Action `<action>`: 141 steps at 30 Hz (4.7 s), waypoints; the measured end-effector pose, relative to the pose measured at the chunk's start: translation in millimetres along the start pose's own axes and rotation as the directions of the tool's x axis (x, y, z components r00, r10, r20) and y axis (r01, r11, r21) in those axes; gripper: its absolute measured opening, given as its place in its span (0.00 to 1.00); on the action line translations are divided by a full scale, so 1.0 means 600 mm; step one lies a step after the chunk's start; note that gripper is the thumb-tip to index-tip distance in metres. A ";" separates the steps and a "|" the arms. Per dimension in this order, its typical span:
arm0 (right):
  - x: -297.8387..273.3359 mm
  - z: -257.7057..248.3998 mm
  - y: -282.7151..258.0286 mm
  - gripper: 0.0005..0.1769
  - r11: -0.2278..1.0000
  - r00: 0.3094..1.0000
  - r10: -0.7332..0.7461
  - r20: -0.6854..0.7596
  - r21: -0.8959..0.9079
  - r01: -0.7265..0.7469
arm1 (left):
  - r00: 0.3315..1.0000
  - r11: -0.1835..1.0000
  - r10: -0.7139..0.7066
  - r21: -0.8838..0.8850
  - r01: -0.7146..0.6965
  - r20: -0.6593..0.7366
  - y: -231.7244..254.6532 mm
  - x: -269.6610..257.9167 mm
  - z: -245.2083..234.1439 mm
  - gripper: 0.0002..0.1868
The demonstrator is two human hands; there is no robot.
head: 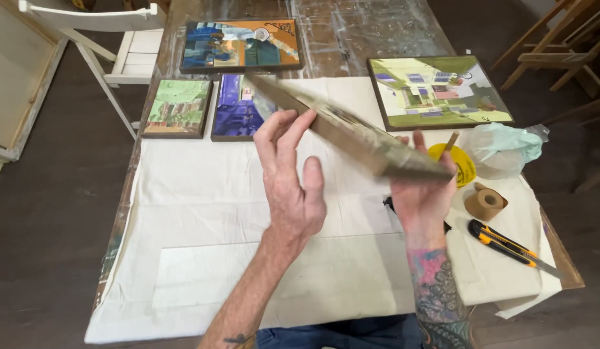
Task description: Lining the interior of a wooden frame with adhesive paper tape
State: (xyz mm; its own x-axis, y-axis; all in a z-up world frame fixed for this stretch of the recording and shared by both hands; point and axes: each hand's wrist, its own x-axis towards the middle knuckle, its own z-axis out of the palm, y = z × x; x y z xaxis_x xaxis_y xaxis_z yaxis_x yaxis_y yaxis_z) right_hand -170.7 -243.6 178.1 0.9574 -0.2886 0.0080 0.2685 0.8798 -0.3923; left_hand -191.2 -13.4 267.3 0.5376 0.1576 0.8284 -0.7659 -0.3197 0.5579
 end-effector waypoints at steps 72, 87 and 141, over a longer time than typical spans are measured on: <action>0.329 0.112 0.061 0.24 0.957 0.989 0.109 -0.103 -0.259 -0.132 | 0.685 0.713 -0.672 -0.001 0.701 0.282 -0.371 -0.047 0.019 0.37; 1.036 -0.215 0.020 0.15 0.810 0.876 -0.366 -0.314 -0.571 0.133 | 0.536 0.982 -0.117 0.178 -0.063 0.836 -0.438 -0.111 -0.002 0.40; 0.380 0.179 0.193 0.30 -0.427 0.817 0.305 0.489 -0.697 0.576 | 0.449 0.390 -0.892 -0.409 0.825 0.056 -0.341 -0.020 -0.035 0.48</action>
State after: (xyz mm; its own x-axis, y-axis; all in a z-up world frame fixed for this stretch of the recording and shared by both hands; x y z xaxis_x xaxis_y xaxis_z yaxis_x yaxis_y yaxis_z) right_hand 90.1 -167.2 233.4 0.9164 0.2170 0.3363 0.3627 -0.8055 -0.4686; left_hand -48.5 70.0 144.3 0.9441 0.3037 -0.1284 0.0005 0.3881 0.9216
